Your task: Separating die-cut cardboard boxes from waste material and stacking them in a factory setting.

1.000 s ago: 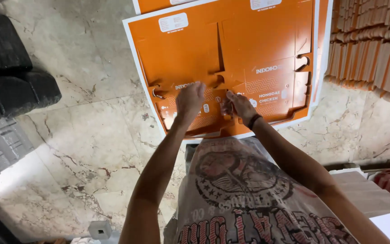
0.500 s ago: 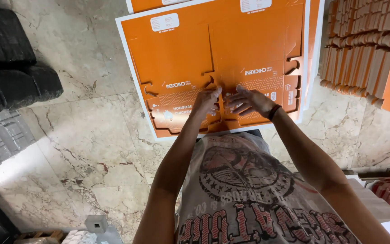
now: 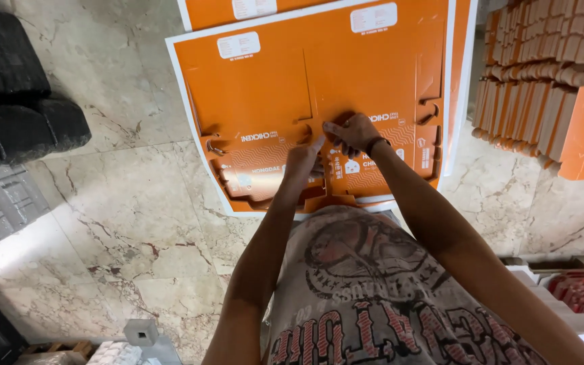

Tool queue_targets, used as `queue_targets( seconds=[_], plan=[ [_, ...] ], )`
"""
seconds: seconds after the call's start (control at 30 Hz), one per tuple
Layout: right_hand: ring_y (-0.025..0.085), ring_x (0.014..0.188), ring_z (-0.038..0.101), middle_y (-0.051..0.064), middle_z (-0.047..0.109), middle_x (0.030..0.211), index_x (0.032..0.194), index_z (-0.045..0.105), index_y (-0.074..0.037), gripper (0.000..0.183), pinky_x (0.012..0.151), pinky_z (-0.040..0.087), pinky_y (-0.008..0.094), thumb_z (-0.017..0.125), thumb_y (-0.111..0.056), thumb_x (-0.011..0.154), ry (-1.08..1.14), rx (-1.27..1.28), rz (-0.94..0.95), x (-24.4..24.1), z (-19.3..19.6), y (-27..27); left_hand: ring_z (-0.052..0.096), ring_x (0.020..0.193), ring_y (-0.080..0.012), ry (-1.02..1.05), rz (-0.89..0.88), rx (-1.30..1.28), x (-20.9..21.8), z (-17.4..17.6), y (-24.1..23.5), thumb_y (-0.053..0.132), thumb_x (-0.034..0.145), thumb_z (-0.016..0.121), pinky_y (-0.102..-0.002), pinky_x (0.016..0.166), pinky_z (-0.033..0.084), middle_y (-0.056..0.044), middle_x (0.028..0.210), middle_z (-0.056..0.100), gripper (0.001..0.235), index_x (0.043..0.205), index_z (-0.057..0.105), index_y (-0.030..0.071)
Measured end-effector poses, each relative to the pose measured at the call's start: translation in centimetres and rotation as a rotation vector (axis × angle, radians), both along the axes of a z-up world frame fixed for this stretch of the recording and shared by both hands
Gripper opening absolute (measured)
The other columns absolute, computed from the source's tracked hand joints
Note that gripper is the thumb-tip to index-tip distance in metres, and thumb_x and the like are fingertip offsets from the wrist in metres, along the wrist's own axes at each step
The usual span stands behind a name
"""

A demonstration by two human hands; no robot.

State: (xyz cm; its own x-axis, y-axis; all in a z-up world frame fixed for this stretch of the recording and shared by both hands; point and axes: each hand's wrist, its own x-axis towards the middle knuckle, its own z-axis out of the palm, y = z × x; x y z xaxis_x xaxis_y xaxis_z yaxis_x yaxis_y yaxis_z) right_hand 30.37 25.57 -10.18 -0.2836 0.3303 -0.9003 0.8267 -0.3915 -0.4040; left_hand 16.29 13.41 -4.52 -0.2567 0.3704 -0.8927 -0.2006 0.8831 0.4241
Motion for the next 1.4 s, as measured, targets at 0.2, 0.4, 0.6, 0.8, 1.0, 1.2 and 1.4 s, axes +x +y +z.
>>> queue_targets(
  seconds=[0.2, 0.4, 0.6, 0.8, 1.0, 1.2, 1.4],
  plan=[
    [0.027, 0.045, 0.069, 0.014, 0.066, 0.050, 0.067, 0.078, -0.009, 0.060, 0.047, 0.060, 0.035, 0.068, -0.064, 0.090, -0.044, 0.017, 0.026, -0.3, 0.2, 0.0, 0.060, 0.072, -0.0246, -0.262, 0.371, -0.080, 2.2, -5.3, -0.2, 0.070, 0.098, 0.052, -0.031, 0.057, 0.050, -0.019, 0.095, 0.055, 0.090, 0.132, 0.050, -0.013],
    [0.027, 0.041, 0.066, 0.015, 0.060, 0.043, 0.057, 0.073, -0.008, 0.060, 0.042, 0.058, 0.032, 0.068, -0.057, 0.092, -0.108, 0.020, 0.005, -1.4, 1.5, 0.2, 0.048, 0.042, -0.0152, -0.309, 0.474, -0.057, 3.1, -4.1, 1.2, 0.064, 0.105, 0.034, -0.030, 0.034, 0.041, -0.001, 0.062, 0.044, 0.070, 0.096, 0.060, -0.001],
    [0.025, 0.041, 0.066, 0.014, 0.059, 0.041, 0.057, 0.071, -0.007, 0.062, 0.042, 0.057, 0.029, 0.066, -0.056, 0.095, -0.135, 0.033, 0.014, -1.1, 1.4, -0.4, 0.027, 0.038, -0.0021, -0.599, 0.465, 0.007, -0.9, 1.8, 1.0, 0.066, 0.105, 0.033, -0.019, 0.031, 0.021, 0.011, 0.059, 0.022, 0.067, 0.090, 0.061, 0.007],
    [0.026, 0.043, 0.067, 0.017, 0.061, 0.046, 0.066, 0.069, 0.002, 0.065, 0.044, 0.060, 0.031, 0.068, -0.055, 0.096, -0.116, 0.028, 0.026, -1.4, 2.5, 0.0, 0.030, 0.035, -0.0047, -0.401, 0.389, 0.158, 0.4, 5.0, 0.5, 0.072, 0.103, 0.033, -0.022, 0.031, 0.026, 0.007, 0.051, 0.030, 0.077, 0.088, 0.066, 0.004],
    [0.036, 0.063, 0.073, 0.024, 0.067, 0.058, 0.079, 0.071, 0.010, 0.047, 0.059, 0.063, 0.041, 0.067, -0.033, 0.096, -0.159, 0.126, 0.219, -3.1, 5.4, 0.1, 0.043, 0.035, -0.0164, -0.267, 0.403, 0.281, 3.0, 3.1, 0.5, 0.063, 0.109, 0.037, -0.033, 0.032, 0.044, -0.002, 0.050, 0.036, 0.077, 0.099, 0.071, -0.005],
    [0.033, 0.056, 0.072, 0.021, 0.067, 0.055, 0.073, 0.073, 0.002, 0.061, 0.059, 0.063, 0.039, 0.066, -0.055, 0.094, -0.010, 0.112, -0.003, -0.9, 3.4, -0.4, 0.070, 0.092, -0.0305, -0.173, 0.053, 0.131, 1.0, -0.3, -2.0, 0.077, 0.100, 0.040, -0.038, 0.069, 0.065, -0.025, 0.109, 0.064, 0.092, 0.135, 0.059, -0.006],
    [0.024, 0.044, 0.067, 0.014, 0.068, 0.052, 0.076, 0.077, -0.004, 0.067, 0.046, 0.055, 0.032, 0.052, -0.063, 0.100, 0.008, 0.139, -0.206, 6.7, 7.2, -5.8, 0.072, 0.099, -0.0359, 0.084, -0.351, 0.214, -2.9, -2.1, -4.8, 0.061, 0.096, 0.057, -0.045, 0.075, 0.062, -0.018, 0.107, 0.071, 0.061, 0.126, 0.069, 0.010]
  ],
)
